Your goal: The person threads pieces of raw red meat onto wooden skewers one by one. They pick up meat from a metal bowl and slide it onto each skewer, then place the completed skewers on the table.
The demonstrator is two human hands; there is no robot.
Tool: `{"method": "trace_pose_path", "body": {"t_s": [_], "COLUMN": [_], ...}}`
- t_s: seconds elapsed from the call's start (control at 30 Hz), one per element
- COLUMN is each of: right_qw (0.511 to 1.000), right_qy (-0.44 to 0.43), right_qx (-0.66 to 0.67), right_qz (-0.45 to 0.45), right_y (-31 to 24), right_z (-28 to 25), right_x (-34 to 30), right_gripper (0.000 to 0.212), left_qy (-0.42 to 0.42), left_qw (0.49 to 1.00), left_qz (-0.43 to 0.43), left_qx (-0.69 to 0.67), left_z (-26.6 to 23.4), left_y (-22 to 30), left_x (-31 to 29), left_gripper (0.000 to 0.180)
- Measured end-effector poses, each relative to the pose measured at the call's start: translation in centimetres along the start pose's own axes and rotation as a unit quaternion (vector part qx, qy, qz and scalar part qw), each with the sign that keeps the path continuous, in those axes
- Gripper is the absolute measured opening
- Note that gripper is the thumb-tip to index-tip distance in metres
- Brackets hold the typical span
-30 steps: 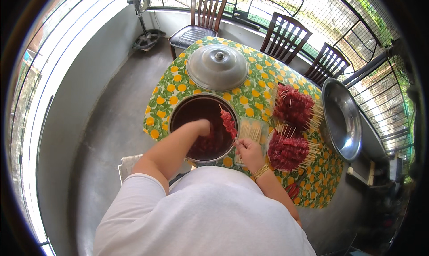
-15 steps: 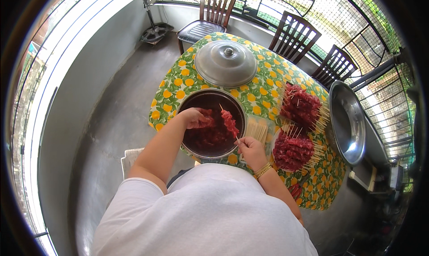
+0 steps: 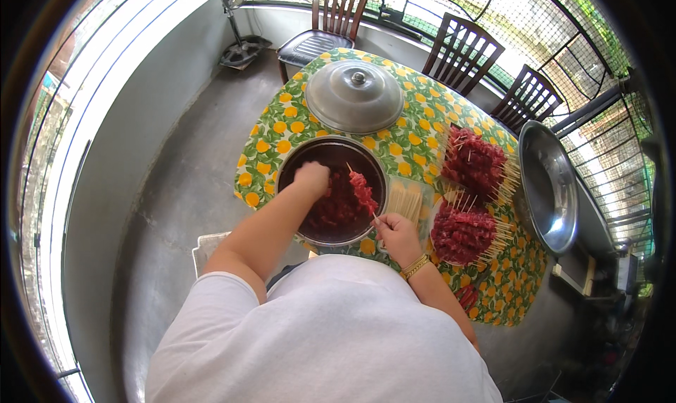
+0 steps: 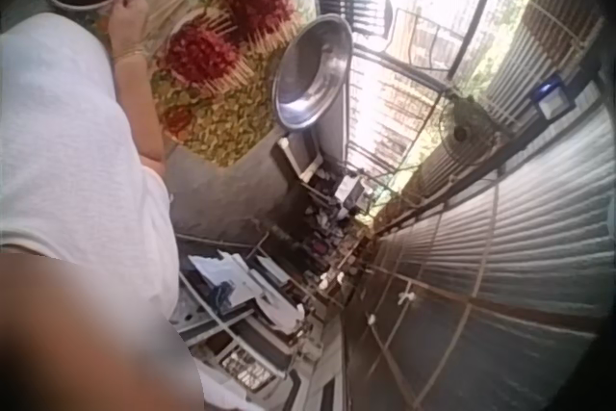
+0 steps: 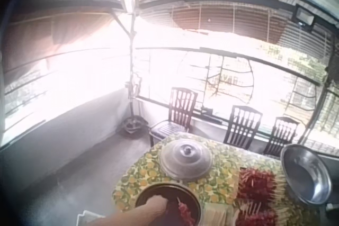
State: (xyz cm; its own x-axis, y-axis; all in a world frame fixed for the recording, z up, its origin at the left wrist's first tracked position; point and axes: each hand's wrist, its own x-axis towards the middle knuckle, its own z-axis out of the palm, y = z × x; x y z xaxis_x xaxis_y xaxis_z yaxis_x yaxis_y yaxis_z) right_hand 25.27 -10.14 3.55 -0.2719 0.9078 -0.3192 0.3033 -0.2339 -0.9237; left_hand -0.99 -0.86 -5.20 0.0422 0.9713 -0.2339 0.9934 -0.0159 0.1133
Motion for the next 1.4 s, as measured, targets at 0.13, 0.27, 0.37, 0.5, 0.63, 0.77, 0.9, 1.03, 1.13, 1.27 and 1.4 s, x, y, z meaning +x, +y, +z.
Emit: {"method": "trace_pose_path", "body": {"t_s": [0.13, 0.27, 0.37, 0.5, 0.63, 0.77, 0.9, 1.03, 1.13, 1.27, 1.4], "right_qw": [0.999, 1.0, 1.0, 1.0, 1.0, 1.0, 1.0, 1.0, 1.0, 1.0, 1.0], "right_qy": [-0.006, 0.005, 0.008, 0.01, 0.0, 0.001, 0.014, 0.013, 0.002, -0.009, -0.002], "right_qx": [-0.029, 0.002, -0.019, -0.016, -0.012, -0.021, 0.01, 0.008, 0.003, -0.021, 0.016], "right_qz": [-0.019, -0.013, 0.009, -0.001, -0.01, -0.016, 0.006, 0.009, -0.005, -0.019, 0.002], "right_y": [0.1, 0.0, 0.0, -0.3, -0.8, -0.8, -0.3, -0.1, -0.4, -0.6, -0.3], "right_z": [0.3, 0.0, -0.7, -0.5, -0.2, -0.4, -1.0, -1.2, -0.7, -0.3, -0.5], "right_x": [0.1, -0.1, 0.0, 0.1, 0.2, -0.1, -0.4, -0.1, 0.3, 0.4, 0.3], "right_gripper": [0.018, 0.019, 0.019, 0.017, 0.017, 0.017, 0.016, 0.017, 0.018, 0.016, 0.017], "left_qy": [-0.198, -0.17, -0.052, -0.103, -0.214, -0.3, -0.104, -0.152, -0.236, -0.246, -0.256], "left_qw": [0.977, 0.984, 0.992, 0.98, 0.955, 0.928, 0.984, 0.987, 0.969, 0.96, 0.952], "left_qz": [0.073, 0.051, 0.082, 0.168, 0.194, 0.212, 0.145, 0.027, 0.07, 0.137, 0.137], "left_qx": [-0.011, 0.008, 0.077, 0.022, 0.069, 0.063, 0.02, -0.043, 0.015, 0.009, -0.097], "left_z": [2.3, 0.9, -0.9, -0.6, 3.0, 3.2, 0.8, 0.0, 1.5, 2.6, 1.9], "left_y": [2.1, 1.8, 1.7, 4.7, 7.7, 6.5, 3.3, 3.2, 4.9, 5.2, 3.3], "left_x": [0.9, 1.0, -0.6, -0.8, -1.7, -1.0, -2.6, -3.2, -2.8, -1.7, -1.1], "left_gripper": [0.029, 0.028, 0.024, 0.024, 0.058, 0.067, 0.048, 0.033, 0.027, 0.03, 0.034]}}
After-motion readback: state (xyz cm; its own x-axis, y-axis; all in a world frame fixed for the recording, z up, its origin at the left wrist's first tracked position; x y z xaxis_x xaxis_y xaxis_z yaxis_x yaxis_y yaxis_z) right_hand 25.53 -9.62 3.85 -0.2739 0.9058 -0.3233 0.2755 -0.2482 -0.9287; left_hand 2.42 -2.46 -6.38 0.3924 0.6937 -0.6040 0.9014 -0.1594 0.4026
